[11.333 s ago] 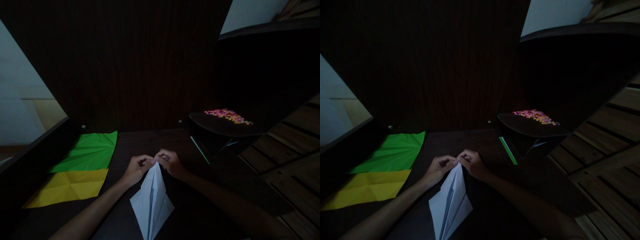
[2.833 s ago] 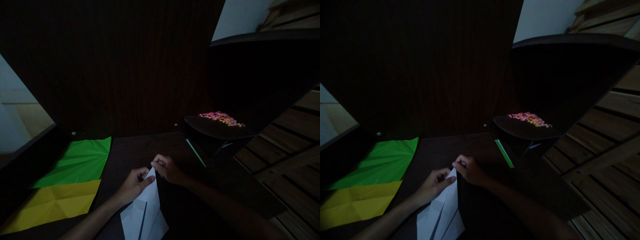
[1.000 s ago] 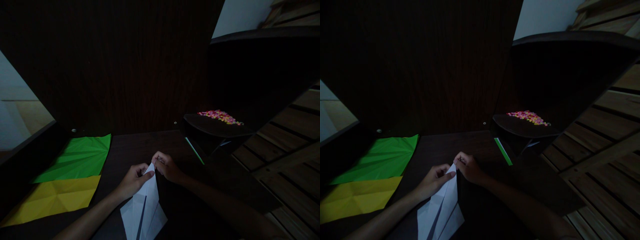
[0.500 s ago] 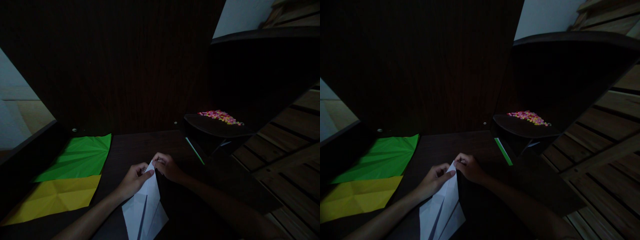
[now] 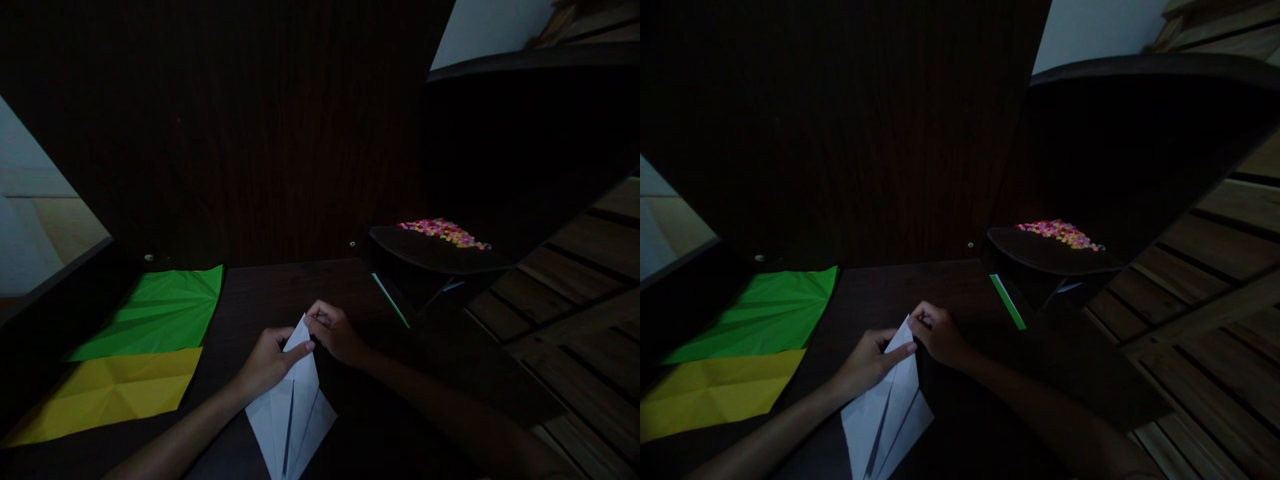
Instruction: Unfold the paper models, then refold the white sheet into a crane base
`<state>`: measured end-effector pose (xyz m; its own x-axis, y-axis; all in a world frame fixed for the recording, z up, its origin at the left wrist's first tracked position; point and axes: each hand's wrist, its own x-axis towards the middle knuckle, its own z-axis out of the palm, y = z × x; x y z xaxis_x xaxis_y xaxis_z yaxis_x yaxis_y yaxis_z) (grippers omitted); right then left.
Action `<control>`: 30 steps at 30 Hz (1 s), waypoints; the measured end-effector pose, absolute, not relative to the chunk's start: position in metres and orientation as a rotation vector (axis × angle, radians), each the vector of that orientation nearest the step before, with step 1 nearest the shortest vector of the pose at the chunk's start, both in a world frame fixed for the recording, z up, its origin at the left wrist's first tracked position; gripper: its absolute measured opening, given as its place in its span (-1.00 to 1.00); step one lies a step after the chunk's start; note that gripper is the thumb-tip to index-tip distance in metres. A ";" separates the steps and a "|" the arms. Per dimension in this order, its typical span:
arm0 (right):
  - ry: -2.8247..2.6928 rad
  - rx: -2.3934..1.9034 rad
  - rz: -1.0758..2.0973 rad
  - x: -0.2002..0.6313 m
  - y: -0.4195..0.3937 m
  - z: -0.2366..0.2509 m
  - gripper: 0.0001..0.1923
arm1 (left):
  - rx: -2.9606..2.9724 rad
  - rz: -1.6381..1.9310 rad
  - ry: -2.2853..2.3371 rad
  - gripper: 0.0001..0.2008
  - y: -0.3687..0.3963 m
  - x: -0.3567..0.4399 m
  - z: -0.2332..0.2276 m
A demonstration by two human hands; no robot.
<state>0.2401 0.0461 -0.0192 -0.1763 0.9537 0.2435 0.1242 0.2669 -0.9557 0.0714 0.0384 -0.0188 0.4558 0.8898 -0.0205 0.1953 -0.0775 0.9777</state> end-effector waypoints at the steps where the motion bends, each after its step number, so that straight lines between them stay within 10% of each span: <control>1: -1.550 -1.035 1.053 0.240 0.046 -0.020 -0.88 | 1.567 0.764 0.976 -0.63 0.039 0.071 -0.019; 19: -2.073 -0.920 0.853 0.253 0.050 -0.012 -0.85 | 1.516 1.125 1.107 -0.64 0.042 0.066 -0.018; 30: -2.237 -0.903 0.706 0.264 0.058 -0.018 -0.85 | 2.093 0.708 1.026 -0.84 0.052 0.041 -0.006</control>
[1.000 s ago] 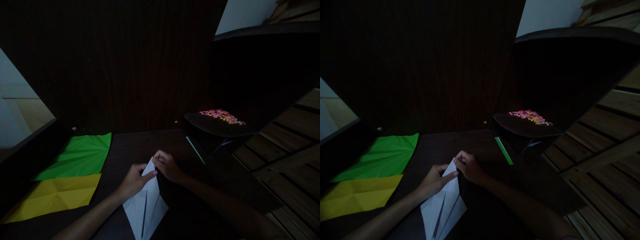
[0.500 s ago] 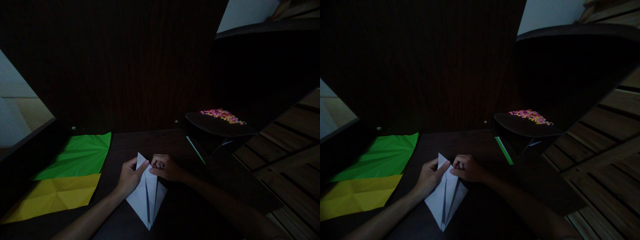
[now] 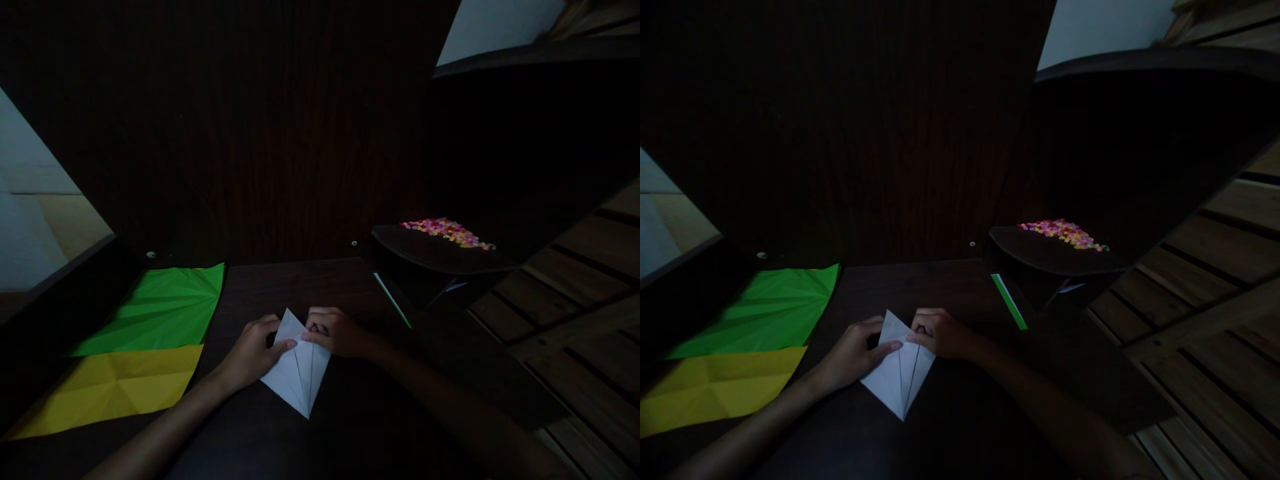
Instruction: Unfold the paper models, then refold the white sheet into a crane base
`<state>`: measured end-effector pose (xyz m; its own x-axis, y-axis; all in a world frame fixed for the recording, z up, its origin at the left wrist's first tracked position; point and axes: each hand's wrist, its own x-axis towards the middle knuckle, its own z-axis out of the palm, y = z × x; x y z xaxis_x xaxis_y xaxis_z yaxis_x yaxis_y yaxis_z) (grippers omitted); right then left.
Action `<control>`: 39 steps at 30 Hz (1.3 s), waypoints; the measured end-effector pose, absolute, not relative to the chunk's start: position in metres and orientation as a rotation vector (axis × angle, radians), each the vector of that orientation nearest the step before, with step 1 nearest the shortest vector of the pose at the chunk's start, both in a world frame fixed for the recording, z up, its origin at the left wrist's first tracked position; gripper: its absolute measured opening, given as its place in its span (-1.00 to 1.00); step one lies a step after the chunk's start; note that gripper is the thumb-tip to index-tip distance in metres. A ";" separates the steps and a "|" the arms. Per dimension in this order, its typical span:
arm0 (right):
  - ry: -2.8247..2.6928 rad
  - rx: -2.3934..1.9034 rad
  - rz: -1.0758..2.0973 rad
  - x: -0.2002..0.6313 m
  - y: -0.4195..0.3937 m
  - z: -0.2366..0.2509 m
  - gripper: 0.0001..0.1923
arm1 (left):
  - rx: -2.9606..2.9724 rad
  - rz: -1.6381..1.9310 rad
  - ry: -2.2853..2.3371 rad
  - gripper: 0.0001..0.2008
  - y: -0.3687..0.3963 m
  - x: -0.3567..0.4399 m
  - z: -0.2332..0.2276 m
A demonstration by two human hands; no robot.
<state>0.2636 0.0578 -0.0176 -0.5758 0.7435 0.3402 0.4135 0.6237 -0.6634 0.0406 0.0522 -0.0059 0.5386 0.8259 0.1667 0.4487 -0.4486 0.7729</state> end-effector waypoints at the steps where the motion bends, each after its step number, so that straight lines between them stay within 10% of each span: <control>1: -2.263 -0.896 0.701 0.264 0.058 -0.018 -0.85 | 2.139 0.667 1.019 -0.86 0.052 0.038 -0.004; 39: -2.269 -0.850 0.686 0.257 0.065 -0.030 -0.62 | 2.269 0.779 1.130 -0.72 0.046 0.032 -0.016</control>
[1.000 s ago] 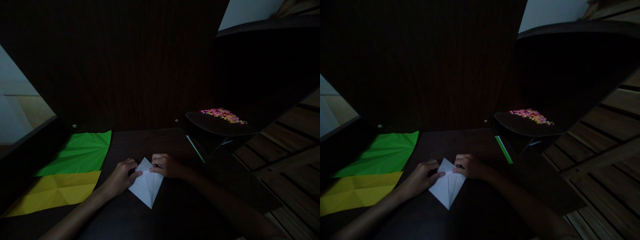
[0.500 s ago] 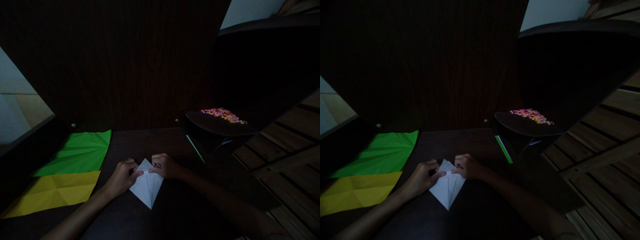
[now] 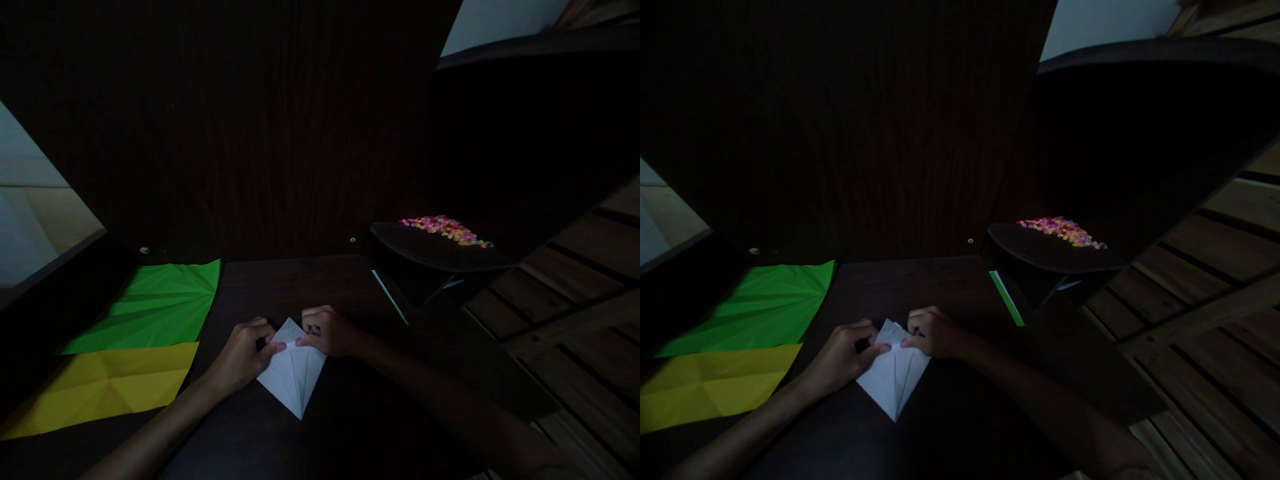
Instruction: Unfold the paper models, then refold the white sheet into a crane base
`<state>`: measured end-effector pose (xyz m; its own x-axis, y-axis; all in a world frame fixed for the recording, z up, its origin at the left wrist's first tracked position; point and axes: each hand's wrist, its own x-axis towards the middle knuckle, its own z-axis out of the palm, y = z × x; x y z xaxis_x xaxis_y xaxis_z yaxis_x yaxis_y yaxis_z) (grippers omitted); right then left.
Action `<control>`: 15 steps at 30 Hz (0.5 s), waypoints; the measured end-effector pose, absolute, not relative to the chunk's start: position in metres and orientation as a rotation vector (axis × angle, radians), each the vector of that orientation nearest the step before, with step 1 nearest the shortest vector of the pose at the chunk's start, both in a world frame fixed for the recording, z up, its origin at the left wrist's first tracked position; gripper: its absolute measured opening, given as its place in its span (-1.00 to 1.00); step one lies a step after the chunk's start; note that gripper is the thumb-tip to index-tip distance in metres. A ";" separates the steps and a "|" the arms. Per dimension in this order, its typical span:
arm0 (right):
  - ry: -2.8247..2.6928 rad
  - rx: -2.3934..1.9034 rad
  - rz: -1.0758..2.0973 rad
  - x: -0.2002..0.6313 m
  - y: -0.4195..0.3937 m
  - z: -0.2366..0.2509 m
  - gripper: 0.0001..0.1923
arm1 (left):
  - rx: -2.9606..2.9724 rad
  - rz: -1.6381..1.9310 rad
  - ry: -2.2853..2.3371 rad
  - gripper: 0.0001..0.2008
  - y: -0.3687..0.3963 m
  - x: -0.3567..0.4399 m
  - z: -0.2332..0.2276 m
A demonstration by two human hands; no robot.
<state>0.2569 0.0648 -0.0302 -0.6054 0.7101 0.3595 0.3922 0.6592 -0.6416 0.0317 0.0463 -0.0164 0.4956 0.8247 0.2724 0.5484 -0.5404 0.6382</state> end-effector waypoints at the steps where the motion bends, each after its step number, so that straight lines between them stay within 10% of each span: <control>1: -2.266 -0.848 0.687 0.257 0.065 -0.030 -0.62 | 2.270 0.785 1.125 -0.71 0.047 0.032 -0.017; 15: -2.272 -0.895 0.688 0.252 0.066 -0.031 -0.57 | 2.260 0.781 1.117 -0.72 0.047 0.031 -0.017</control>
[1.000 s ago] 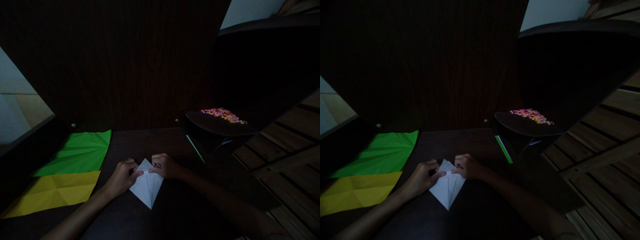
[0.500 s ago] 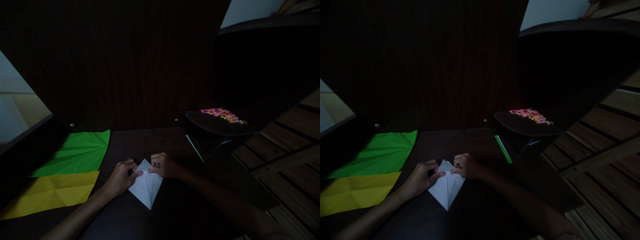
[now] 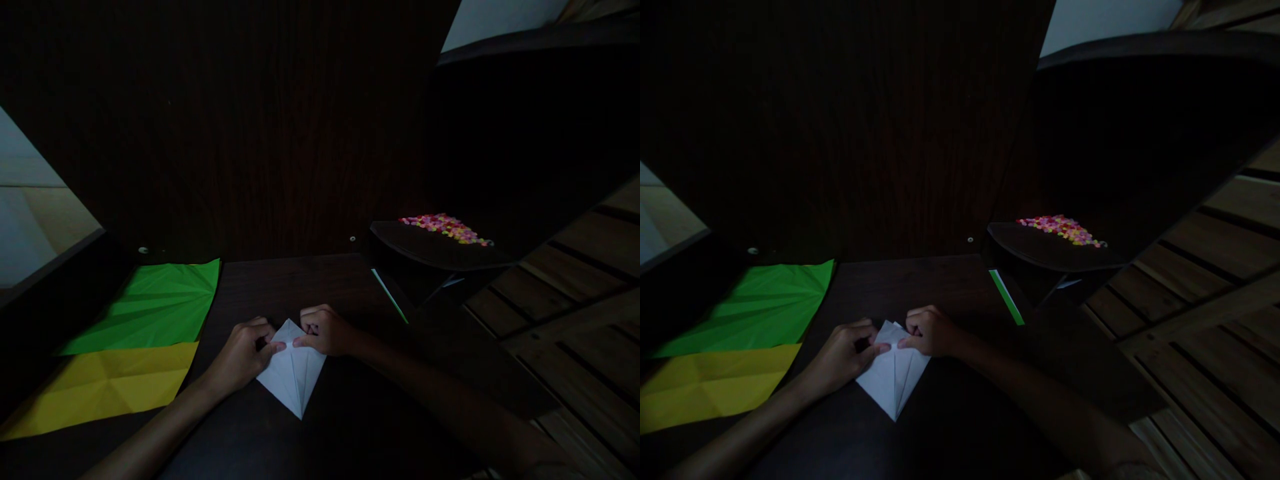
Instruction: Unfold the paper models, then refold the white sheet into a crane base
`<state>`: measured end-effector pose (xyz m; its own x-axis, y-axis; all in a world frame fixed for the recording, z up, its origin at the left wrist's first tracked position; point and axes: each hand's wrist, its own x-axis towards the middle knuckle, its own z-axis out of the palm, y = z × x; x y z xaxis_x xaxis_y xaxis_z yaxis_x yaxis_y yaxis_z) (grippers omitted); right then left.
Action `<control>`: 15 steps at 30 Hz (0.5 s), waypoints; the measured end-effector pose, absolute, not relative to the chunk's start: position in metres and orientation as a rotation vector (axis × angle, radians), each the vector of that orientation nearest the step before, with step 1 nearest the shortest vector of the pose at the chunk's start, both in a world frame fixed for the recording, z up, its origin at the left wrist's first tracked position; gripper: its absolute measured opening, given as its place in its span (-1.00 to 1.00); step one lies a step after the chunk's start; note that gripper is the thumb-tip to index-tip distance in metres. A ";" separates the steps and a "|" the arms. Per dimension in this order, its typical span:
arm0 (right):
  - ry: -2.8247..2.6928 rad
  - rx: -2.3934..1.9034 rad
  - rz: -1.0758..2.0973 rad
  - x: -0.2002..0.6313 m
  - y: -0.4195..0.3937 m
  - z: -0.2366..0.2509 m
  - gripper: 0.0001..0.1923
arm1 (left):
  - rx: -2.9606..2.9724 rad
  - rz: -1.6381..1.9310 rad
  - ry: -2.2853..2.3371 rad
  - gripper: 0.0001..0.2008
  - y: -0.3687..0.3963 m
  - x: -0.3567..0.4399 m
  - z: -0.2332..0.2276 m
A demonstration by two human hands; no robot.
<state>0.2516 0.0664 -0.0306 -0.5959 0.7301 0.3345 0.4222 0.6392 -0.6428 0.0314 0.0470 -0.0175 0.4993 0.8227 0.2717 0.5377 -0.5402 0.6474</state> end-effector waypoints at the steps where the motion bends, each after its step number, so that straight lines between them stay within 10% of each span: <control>1: -2.271 -0.899 0.684 0.251 0.066 -0.030 -0.57 | 2.256 0.772 1.123 -0.72 0.047 0.032 -0.017; 15: -2.278 -0.918 0.735 0.253 0.065 -0.026 -0.59 | 2.253 0.708 1.109 -0.73 0.047 0.031 -0.016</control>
<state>0.2530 0.0650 -0.0256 -0.6021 0.7412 0.2968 0.4282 0.6135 -0.6635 0.0308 0.0472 -0.0156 0.5267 0.8211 0.2199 0.5454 -0.5249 0.6535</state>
